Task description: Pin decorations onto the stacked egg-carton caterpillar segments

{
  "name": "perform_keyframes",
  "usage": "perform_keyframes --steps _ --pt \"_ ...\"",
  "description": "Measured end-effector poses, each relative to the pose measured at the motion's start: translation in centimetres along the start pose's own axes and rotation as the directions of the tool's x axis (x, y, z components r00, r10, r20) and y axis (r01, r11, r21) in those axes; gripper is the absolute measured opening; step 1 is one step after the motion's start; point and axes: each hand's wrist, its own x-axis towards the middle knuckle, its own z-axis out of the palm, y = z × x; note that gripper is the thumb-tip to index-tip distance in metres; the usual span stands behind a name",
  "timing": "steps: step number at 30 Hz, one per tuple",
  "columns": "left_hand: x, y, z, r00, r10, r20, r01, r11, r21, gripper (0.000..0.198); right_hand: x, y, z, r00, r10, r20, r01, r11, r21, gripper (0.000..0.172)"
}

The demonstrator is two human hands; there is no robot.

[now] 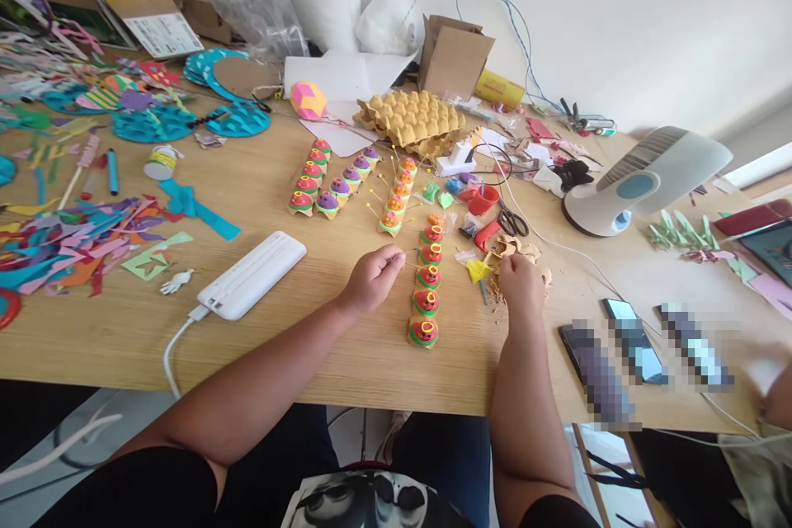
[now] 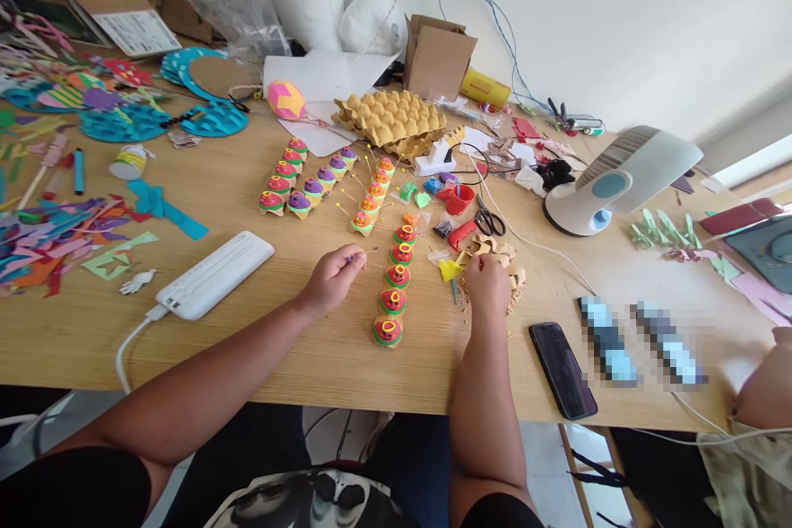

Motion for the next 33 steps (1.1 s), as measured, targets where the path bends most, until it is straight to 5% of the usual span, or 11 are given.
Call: perform_keyframes --steps 4,8,11,15,19,28,33 --pt "0.2 -0.4 0.2 0.996 -0.075 0.056 0.083 0.982 -0.168 0.032 -0.5 -0.3 -0.2 0.999 -0.007 -0.05 0.003 0.997 -0.072 0.032" --pt "0.1 -0.7 0.5 0.971 -0.137 0.198 0.194 0.933 -0.304 0.036 -2.3 -1.9 0.9 0.979 -0.193 -0.069 0.201 0.972 0.124 0.042" --pt "0.1 -0.5 0.5 0.953 -0.144 0.267 0.227 0.922 -0.314 0.038 -4.1 -3.5 2.1 0.896 -0.438 0.078 0.345 0.795 0.498 0.041" --pt "0.0 -0.1 0.4 0.937 -0.11 0.331 0.209 0.938 -0.278 0.038 -6.0 -4.6 2.9 0.748 -0.633 0.202 0.353 0.636 0.686 0.039" --pt "-0.1 0.0 0.4 0.925 -0.093 0.369 0.202 0.941 -0.27 0.036 -6.7 -4.5 3.0 0.701 -0.679 0.219 0.362 0.603 0.711 0.036" --pt "-0.4 0.6 0.3 0.929 -0.045 0.367 0.123 0.973 -0.193 0.034 -7.1 -4.5 3.4 0.716 -0.67 0.197 0.372 0.604 0.705 0.035" --pt "-0.3 0.5 0.3 0.895 -0.121 0.429 0.25 0.934 -0.257 0.039 -6.9 -4.3 2.9 0.651 -0.751 0.112 0.565 0.578 0.588 0.025"
